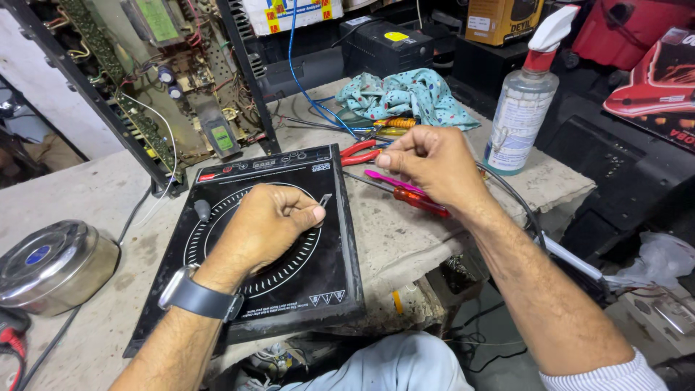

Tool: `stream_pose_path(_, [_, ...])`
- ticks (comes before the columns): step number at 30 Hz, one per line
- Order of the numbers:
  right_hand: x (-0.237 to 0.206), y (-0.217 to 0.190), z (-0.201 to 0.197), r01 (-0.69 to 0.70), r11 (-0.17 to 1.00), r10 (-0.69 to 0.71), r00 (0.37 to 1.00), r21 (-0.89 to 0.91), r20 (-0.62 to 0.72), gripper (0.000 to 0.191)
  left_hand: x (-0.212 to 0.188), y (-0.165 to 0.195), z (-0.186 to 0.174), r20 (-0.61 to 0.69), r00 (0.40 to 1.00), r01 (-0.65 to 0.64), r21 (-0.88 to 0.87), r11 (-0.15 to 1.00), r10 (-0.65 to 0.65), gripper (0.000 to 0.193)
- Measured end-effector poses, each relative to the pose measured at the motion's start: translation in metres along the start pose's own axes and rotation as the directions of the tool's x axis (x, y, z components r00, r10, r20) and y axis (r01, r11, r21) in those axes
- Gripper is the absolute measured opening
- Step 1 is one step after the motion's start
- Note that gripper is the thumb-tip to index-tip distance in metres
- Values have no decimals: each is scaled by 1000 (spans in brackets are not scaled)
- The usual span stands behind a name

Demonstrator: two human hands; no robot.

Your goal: The person works on a black induction cooktop placed on a cluttered repair bench, holding the unit steady with one hand while prying at the seam along its edge with a small tool. They reposition the cooktop and continue working around its edge, at one point using an orange plastic pry piece.

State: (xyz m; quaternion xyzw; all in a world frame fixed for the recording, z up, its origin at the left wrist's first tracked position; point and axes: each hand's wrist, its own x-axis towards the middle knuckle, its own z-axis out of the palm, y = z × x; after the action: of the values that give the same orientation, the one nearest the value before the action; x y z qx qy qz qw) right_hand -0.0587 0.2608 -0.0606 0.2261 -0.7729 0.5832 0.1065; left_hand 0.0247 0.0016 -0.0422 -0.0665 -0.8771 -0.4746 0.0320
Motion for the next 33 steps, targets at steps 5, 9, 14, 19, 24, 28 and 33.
stream_pose_path(5, [-8,39,11,24,986,7,982,165,-188,20,13,5,-6,6,997,77,71,994,-78,18])
stream_pose_path(9, [-13,57,18,61,982,5,937,180,-348,18,22,18,-9,-20,999,38,338,940,-33,21])
stream_pose_path(14, [-28,62,19,305,941,-336,814,-145,-473,18,43,34,-8,-44,989,-101,508,855,143,21])
stream_pose_path(19, [-38,60,17,327,882,-461,746,-339,-481,24,88,43,13,-56,970,-167,557,813,238,20])
stream_pose_path(24, [-43,54,14,307,868,-469,765,-389,-441,25,145,30,49,65,936,-314,602,734,347,11])
stream_pose_path(28, [-45,49,15,276,897,-423,764,-346,-487,18,164,18,69,207,906,-419,554,719,368,12])
stream_pose_path(33, [-45,50,12,212,928,-344,804,-306,-485,13,157,23,57,195,886,-439,644,626,420,24])
